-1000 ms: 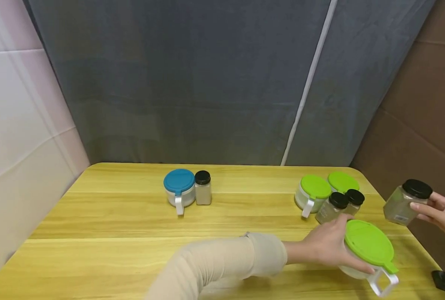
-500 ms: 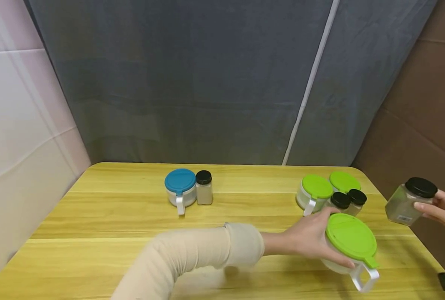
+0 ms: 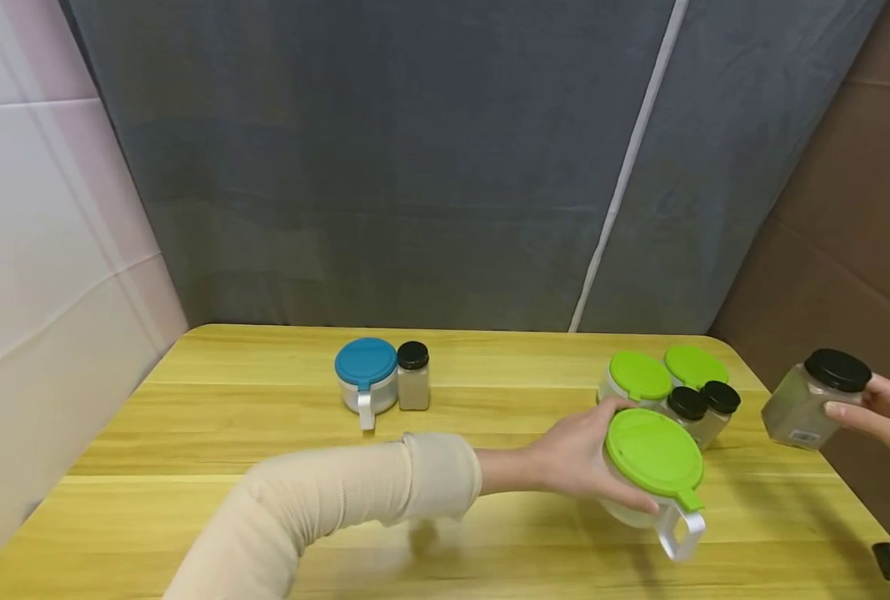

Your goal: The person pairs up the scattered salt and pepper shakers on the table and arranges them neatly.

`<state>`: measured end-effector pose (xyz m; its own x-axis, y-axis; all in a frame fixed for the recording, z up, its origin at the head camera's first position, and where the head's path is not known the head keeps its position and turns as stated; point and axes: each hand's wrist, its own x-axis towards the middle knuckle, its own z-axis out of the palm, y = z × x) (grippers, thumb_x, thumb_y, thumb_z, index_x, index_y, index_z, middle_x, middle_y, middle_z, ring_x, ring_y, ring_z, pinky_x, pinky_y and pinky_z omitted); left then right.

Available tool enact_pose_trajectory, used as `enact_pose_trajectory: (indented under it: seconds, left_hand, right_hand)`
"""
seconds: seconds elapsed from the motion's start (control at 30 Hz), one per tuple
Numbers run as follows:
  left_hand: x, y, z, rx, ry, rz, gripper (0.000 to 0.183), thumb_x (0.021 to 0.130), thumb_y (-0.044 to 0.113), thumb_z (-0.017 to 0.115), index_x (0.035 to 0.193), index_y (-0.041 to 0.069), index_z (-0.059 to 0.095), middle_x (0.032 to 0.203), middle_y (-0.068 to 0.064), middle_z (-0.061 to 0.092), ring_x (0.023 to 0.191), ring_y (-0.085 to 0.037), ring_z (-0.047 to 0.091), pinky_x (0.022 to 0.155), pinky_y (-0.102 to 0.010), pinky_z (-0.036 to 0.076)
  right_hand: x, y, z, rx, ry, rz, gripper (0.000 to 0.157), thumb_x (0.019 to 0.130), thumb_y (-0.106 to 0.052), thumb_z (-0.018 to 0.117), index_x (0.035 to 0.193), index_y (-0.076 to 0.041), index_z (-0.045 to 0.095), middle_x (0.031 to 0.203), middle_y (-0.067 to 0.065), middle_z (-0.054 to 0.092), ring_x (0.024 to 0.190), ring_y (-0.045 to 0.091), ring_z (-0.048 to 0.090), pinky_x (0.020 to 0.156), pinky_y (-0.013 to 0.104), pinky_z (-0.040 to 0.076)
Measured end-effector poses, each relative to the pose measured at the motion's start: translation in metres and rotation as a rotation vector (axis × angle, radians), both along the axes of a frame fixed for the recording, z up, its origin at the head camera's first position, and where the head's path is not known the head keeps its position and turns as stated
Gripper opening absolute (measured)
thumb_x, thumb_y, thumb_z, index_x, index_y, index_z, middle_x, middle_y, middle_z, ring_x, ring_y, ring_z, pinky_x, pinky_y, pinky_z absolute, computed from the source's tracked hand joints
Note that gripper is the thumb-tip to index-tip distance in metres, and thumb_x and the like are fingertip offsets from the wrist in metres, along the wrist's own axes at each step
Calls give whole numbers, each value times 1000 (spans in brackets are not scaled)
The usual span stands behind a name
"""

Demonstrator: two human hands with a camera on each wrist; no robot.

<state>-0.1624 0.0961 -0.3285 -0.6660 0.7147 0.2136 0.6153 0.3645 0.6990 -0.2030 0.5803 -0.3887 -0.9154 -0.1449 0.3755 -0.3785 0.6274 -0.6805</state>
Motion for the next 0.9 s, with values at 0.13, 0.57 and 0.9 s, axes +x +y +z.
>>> enact_pose_trajectory:
  seconds: [0.13,0.57,0.9]
  left_hand:
    - [-4,-11,1,29,-18,-1,88,57,44,79,127,18,32,111,9,48,97,-1,46,80,-17,38]
    - [-18,-39,2,84,-36,33,91,56,39,82,128,15,32,112,4,49,99,-5,47,85,-20,36]
    - [-24,-60,4,93,-63,33,91,57,35,82,129,13,30,116,2,49,102,-6,46,88,-23,36]
  right_hand:
    - [10,-27,17,-23,29,41,51,80,16,51,127,3,41,100,-3,62,88,6,57,70,15,43]
    - [51,-134,85,13,13,156,53,79,18,49,124,-11,49,103,-14,56,90,-1,53,70,11,40]
    - [55,-162,93,52,19,144,52,81,13,50,121,-21,50,103,-17,54,91,-4,49,69,8,38]
